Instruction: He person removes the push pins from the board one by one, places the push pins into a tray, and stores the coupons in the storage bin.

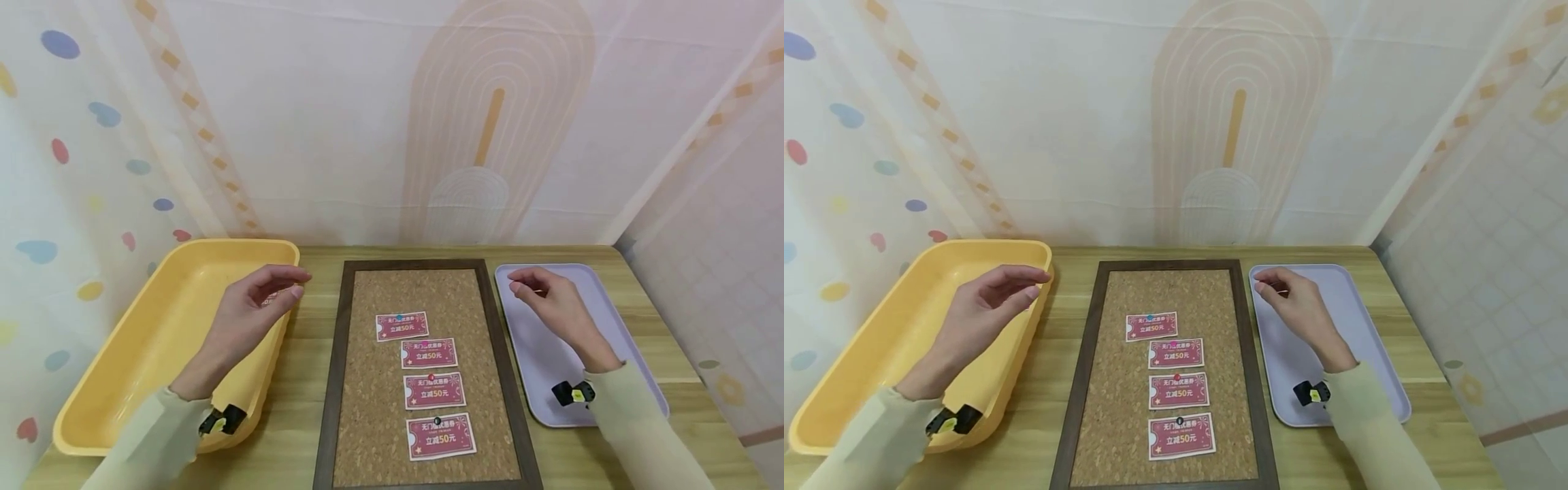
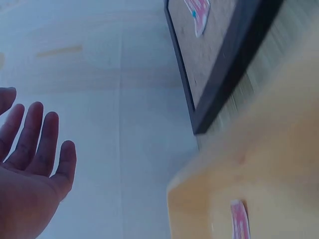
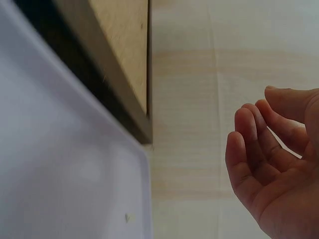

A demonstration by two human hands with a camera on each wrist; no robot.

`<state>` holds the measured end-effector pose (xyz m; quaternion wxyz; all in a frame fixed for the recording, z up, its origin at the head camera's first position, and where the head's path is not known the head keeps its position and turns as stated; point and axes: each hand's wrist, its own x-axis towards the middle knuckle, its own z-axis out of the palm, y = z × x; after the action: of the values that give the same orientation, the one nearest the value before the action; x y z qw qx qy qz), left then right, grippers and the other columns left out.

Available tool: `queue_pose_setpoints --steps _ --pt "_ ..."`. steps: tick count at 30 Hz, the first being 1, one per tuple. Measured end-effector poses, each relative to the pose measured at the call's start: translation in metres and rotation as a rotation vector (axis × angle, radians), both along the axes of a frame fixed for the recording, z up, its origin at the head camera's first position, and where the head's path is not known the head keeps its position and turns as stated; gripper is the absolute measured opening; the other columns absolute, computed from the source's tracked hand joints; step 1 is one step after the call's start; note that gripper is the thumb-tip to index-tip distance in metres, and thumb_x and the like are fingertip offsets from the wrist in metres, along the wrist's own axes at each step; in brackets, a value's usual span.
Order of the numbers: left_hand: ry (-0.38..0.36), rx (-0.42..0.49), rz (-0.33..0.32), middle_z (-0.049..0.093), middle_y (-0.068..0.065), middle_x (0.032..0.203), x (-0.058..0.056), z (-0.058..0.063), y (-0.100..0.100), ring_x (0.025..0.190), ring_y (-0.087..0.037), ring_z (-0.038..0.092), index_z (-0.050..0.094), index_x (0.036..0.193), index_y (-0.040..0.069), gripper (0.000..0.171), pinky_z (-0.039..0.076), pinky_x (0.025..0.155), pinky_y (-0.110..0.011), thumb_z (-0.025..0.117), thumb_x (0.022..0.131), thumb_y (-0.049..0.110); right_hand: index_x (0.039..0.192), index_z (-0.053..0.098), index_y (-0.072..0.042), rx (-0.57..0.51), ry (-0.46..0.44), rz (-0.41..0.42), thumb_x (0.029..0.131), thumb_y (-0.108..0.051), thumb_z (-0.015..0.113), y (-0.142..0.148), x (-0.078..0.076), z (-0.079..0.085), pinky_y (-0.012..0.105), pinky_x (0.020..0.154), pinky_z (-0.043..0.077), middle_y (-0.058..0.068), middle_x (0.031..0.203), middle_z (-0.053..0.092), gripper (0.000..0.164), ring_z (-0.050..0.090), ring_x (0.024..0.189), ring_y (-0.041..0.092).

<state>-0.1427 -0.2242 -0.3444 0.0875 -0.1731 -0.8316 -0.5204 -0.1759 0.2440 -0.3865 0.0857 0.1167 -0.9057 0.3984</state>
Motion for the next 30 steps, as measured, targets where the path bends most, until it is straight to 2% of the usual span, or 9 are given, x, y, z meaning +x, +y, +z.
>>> queue_pose_setpoints --steps 5,10,15,21,25,30 --pt "-0.008 0.040 -0.006 0.072 -0.001 0.117 0.008 -0.004 0.013 0.106 -0.010 0.067 0.069 0.123 0.004 0.022 0.054 0.087 -0.019 0.066 0.102 0.010 0.116 0.073 -0.001 -0.024 0.037 0.029 0.101 -0.012 0.068 -0.015 0.005 0.005 0.020 0.072 0.050 0.011 0.103 0.075 0.019 0.065 0.085 0.016" --pt "-0.039 0.034 -0.006 0.070 -0.007 0.120 0.011 -0.011 0.026 0.109 -0.011 0.065 0.068 0.125 0.005 0.024 0.052 0.091 -0.019 0.067 0.102 0.013 0.115 0.073 -0.003 -0.041 0.049 0.062 0.102 -0.013 0.067 -0.029 0.010 0.009 0.022 0.072 0.050 0.008 0.102 0.075 0.018 0.065 0.084 0.016" --pt "-0.095 0.049 0.015 0.070 -0.011 0.121 0.011 -0.019 0.037 0.110 -0.017 0.065 0.068 0.125 0.003 0.026 0.052 0.093 -0.020 0.069 0.101 0.011 0.115 0.073 -0.004 -0.039 0.039 0.100 0.102 -0.014 0.067 -0.046 0.013 0.009 0.027 0.073 0.052 0.006 0.102 0.074 0.017 0.065 0.085 0.018" --pt "-0.155 0.083 -0.002 0.068 -0.011 0.126 0.010 -0.029 0.049 0.116 -0.026 0.065 0.066 0.129 0.005 0.030 0.054 0.093 -0.023 0.069 0.100 0.011 0.114 0.072 -0.004 -0.043 0.029 0.159 0.101 -0.013 0.069 -0.066 0.013 0.007 0.029 0.072 0.052 0.006 0.102 0.073 0.016 0.062 0.083 0.018" --pt "-0.181 0.095 0.009 0.067 -0.012 0.129 0.010 -0.035 0.056 0.120 -0.027 0.065 0.066 0.132 0.008 0.031 0.054 0.093 -0.025 0.068 0.101 0.013 0.114 0.073 -0.006 -0.048 0.008 0.188 0.101 -0.014 0.069 -0.077 0.012 0.005 0.030 0.071 0.052 0.004 0.101 0.073 0.016 0.063 0.083 0.016" --pt "-0.201 0.104 0.016 0.066 -0.019 0.129 0.008 -0.043 0.064 0.120 -0.029 0.065 0.064 0.132 0.004 0.032 0.056 0.095 -0.033 0.066 0.102 0.011 0.116 0.073 -0.007 -0.047 -0.018 0.243 0.102 -0.015 0.068 -0.090 0.010 0.004 0.032 0.073 0.053 0.002 0.103 0.074 0.017 0.066 0.086 0.014"
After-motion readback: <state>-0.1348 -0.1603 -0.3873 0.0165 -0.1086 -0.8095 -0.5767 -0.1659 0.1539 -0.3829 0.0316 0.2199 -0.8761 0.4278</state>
